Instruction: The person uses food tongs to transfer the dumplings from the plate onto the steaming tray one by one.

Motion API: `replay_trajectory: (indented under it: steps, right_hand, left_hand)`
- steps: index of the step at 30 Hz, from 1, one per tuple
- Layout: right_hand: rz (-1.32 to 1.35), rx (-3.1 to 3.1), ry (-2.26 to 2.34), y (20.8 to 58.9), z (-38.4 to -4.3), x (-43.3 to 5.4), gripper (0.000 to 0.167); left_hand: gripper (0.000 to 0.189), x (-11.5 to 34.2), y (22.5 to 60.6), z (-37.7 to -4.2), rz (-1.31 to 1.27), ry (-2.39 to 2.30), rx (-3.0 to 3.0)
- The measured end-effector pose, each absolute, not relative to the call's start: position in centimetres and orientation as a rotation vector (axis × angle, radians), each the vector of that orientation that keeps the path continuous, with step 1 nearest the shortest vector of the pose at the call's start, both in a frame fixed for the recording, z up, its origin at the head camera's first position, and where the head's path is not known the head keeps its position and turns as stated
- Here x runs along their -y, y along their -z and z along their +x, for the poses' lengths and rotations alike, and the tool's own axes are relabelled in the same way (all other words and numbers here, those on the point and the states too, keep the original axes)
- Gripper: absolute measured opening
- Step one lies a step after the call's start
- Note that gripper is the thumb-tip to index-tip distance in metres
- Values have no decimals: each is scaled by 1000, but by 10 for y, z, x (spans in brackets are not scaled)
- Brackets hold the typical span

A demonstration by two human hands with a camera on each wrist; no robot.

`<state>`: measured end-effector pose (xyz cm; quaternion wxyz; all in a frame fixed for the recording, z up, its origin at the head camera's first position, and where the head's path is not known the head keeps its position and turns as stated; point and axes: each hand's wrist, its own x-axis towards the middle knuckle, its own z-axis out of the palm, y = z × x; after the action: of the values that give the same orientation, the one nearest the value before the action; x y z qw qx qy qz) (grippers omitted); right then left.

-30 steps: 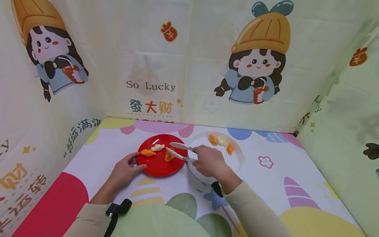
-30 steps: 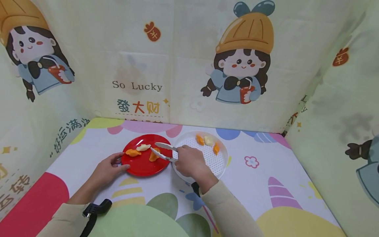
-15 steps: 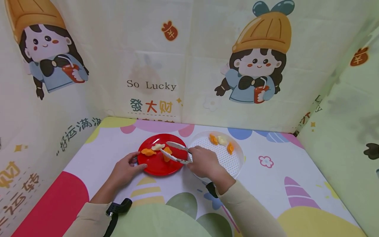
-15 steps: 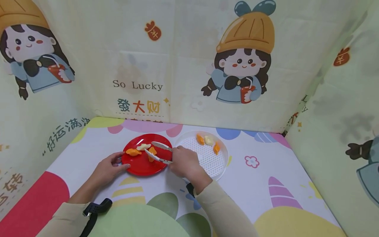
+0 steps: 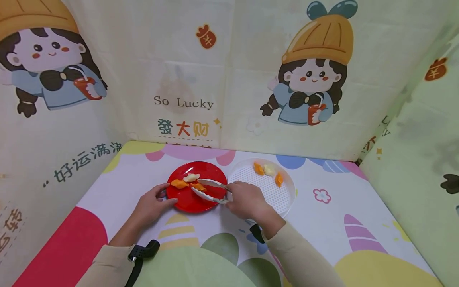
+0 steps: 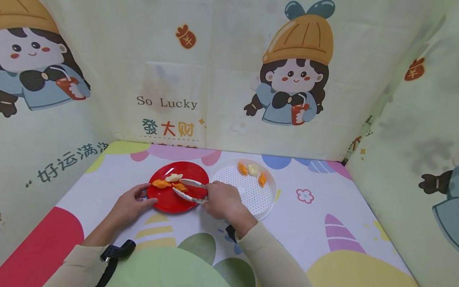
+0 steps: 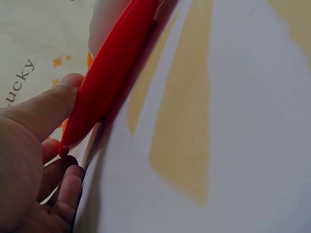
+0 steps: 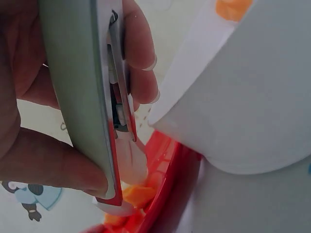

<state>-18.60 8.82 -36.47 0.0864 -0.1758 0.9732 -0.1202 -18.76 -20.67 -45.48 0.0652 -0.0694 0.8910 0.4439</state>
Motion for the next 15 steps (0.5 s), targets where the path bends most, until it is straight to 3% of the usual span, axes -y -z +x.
replay_trajectory:
  steps: [15]
  right_hand:
    - [-546,-2940,526,362,-184,-111,52]
  left_hand:
    - [90,208,455,-191,-215,-1343,-2684]
